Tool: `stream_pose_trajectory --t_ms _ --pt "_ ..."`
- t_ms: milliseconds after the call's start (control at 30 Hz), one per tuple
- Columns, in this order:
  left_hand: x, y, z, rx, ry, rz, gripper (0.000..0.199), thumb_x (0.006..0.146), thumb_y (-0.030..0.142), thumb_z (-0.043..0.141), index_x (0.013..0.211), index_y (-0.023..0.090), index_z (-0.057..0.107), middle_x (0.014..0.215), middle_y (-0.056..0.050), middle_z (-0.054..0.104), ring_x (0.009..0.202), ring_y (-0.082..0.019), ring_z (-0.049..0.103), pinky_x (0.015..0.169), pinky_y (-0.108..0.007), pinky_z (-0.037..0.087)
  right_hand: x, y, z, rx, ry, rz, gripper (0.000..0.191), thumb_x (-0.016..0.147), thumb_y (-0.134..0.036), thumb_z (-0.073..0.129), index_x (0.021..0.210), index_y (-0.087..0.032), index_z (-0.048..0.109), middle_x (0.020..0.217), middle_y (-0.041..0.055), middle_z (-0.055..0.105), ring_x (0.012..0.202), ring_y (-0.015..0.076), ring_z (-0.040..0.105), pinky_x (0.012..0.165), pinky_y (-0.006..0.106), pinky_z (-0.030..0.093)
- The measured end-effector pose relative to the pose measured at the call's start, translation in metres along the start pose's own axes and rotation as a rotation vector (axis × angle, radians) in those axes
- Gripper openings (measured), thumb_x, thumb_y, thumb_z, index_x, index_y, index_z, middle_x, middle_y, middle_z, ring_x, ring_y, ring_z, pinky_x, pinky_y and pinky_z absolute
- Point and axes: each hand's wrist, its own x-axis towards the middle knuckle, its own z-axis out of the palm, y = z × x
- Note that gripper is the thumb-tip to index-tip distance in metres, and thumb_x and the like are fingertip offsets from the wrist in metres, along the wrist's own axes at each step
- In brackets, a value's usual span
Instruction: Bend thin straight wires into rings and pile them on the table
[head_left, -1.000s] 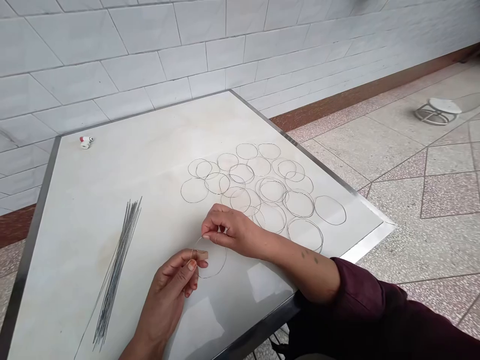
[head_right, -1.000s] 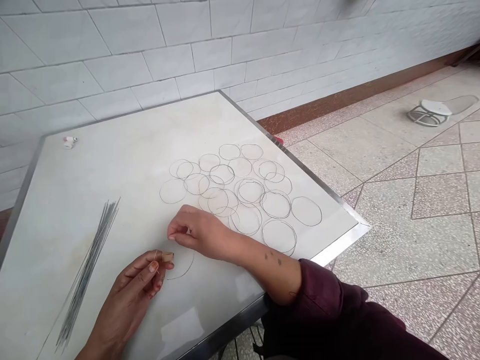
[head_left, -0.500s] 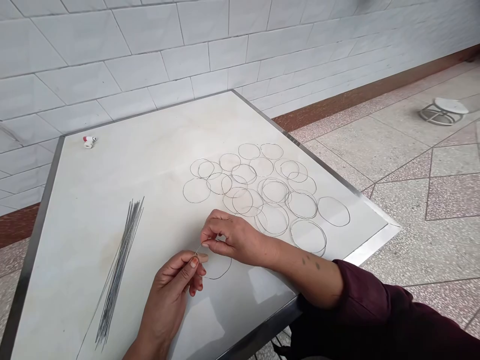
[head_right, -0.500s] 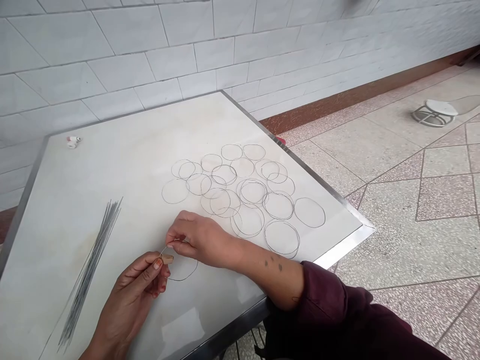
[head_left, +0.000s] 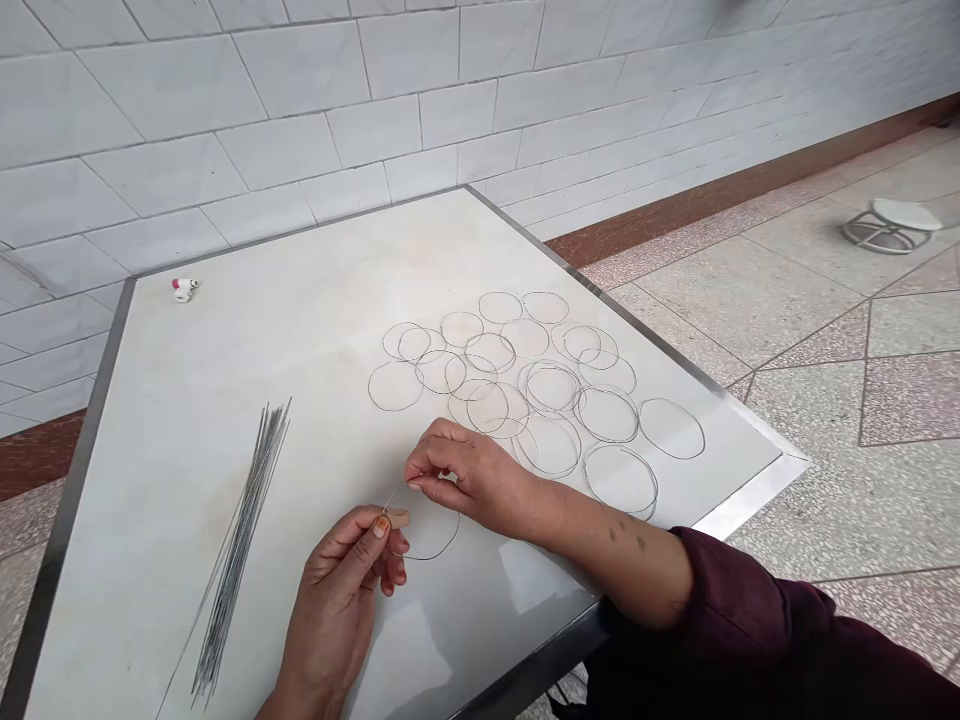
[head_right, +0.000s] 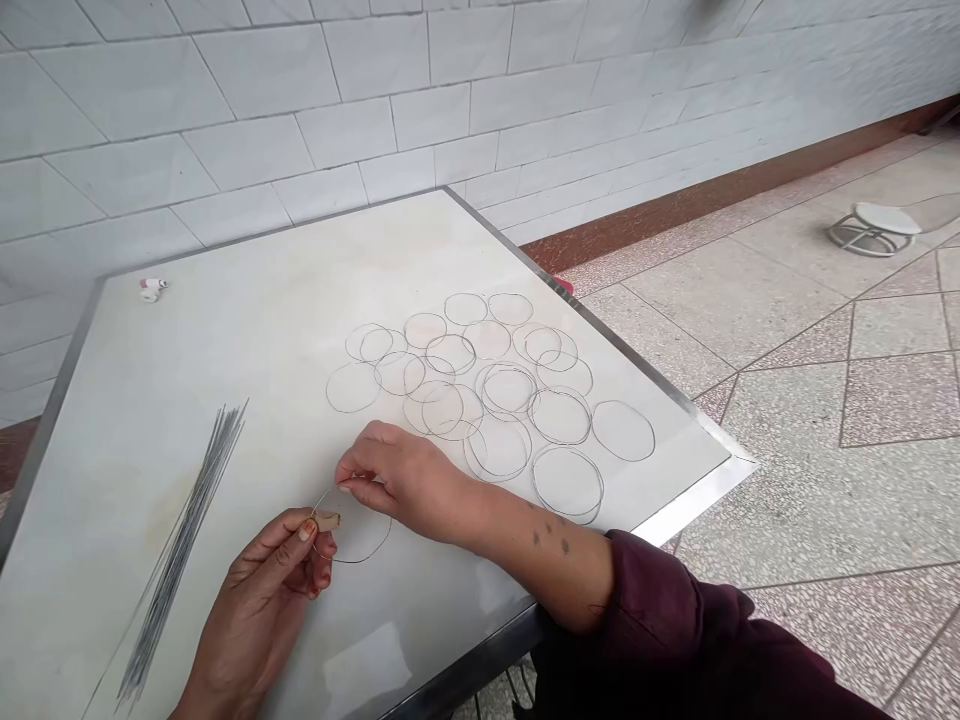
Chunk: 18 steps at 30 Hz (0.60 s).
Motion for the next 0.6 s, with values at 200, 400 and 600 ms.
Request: stream_pose_trajectory --t_ms 200,400,600 --pt "-0.0015 0.0033 0.0016 0.095 -0.033 0.030 0.026 0.081 0.048 0.073 0.085 0.022 0.076 0.066 -0.002 0.062 0.059 -0.013 0.045 0.053 -0.026 0.035 -0.0014 0.0012 0.0046 -0.002 -0.014 -0.065 0.005 0.094 -0.018 0.060 0.094 -0.020 0.064 0.091 0.0030 0.060 0.081 0.0128 0.058 0.066 0.023 0.051" --pt "-0.0014 0.0064 0.0026 0.046 -0.003 0.028 0.026 0.081 0.047 0.073 0.075 0.021 0.070 0.061 0.000 0.058 0.057 -0.012 0.042 0.052 -0.024 0.034 -0.0040 -0.0059 0.0039 0.022 0.002 -0.058 0.021 0.087 -0.021 0.069 0.107 -0.021 0.063 0.103 0.0044 0.059 0.081 0.0125 0.057 0.063 0.023 0.052" --pt "-0.0011 0.0062 0.0015 0.017 0.003 0.014 0.026 0.081 0.046 0.073 0.076 0.021 0.069 0.061 0.001 0.058 0.057 -0.012 0.042 0.052 -0.024 0.032 -0.0039 -0.0065 0.0033 0.053 0.014 -0.016 0.020 0.086 -0.017 0.066 0.105 -0.021 0.063 0.101 0.0039 0.056 0.078 0.0119 0.055 0.063 0.023 0.053"
